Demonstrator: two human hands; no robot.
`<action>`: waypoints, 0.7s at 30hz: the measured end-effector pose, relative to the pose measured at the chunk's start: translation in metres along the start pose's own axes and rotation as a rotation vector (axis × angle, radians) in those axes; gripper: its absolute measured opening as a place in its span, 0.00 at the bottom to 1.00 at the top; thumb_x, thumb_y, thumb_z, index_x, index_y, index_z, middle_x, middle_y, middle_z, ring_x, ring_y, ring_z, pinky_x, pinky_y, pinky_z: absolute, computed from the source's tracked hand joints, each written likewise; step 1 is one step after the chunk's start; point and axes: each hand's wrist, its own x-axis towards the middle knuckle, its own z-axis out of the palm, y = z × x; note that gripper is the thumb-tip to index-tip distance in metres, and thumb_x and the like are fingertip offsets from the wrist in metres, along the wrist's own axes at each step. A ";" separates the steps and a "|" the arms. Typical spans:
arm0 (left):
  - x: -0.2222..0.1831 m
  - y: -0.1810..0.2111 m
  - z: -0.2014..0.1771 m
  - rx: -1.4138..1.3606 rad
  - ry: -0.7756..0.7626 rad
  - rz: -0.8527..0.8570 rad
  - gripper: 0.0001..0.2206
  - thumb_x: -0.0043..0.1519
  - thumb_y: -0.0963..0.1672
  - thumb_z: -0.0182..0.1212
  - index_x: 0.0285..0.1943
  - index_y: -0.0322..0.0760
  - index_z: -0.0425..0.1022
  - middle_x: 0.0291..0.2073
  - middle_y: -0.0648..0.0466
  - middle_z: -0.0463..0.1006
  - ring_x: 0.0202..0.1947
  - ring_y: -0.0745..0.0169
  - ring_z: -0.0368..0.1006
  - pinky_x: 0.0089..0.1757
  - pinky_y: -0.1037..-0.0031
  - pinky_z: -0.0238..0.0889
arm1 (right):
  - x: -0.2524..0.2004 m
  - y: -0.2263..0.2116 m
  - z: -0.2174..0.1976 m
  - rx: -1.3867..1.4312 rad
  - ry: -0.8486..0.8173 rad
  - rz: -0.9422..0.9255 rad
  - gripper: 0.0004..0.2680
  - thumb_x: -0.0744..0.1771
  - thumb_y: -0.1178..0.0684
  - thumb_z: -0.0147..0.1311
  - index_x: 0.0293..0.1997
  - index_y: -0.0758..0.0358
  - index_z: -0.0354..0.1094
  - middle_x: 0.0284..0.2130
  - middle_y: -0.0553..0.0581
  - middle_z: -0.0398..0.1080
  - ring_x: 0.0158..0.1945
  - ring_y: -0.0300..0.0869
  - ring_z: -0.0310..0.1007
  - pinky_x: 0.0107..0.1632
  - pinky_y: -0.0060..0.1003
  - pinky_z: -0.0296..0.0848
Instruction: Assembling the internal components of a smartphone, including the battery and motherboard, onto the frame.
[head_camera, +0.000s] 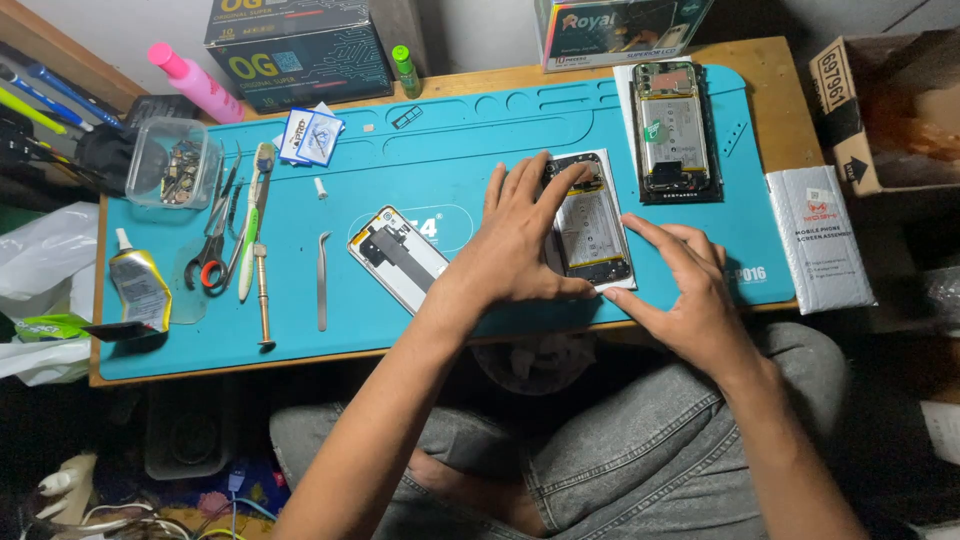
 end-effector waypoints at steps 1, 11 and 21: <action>-0.005 0.000 -0.001 -0.001 0.001 0.002 0.64 0.38 0.59 0.88 0.85 0.49 0.52 0.76 0.26 0.58 0.80 0.21 0.50 0.74 0.34 0.27 | 0.002 -0.005 0.001 -0.002 0.001 0.000 0.31 0.63 0.50 0.72 0.77 0.53 0.64 0.67 0.50 0.72 0.67 0.51 0.65 0.66 0.51 0.54; -0.070 0.035 0.029 0.103 0.243 0.072 0.32 0.62 0.51 0.67 0.77 0.43 0.66 0.69 0.33 0.66 0.74 0.30 0.61 0.72 0.39 0.43 | -0.002 0.013 0.022 -0.121 0.240 -0.308 0.18 0.64 0.47 0.72 0.60 0.47 0.80 0.62 0.53 0.74 0.59 0.51 0.75 0.61 0.48 0.65; -0.068 0.038 0.046 0.181 0.296 0.022 0.26 0.71 0.54 0.52 0.78 0.48 0.68 0.73 0.33 0.62 0.75 0.33 0.58 0.68 0.44 0.44 | 0.006 -0.004 0.008 -0.068 0.189 -0.292 0.14 0.65 0.50 0.71 0.56 0.52 0.80 0.59 0.55 0.77 0.58 0.53 0.76 0.58 0.47 0.67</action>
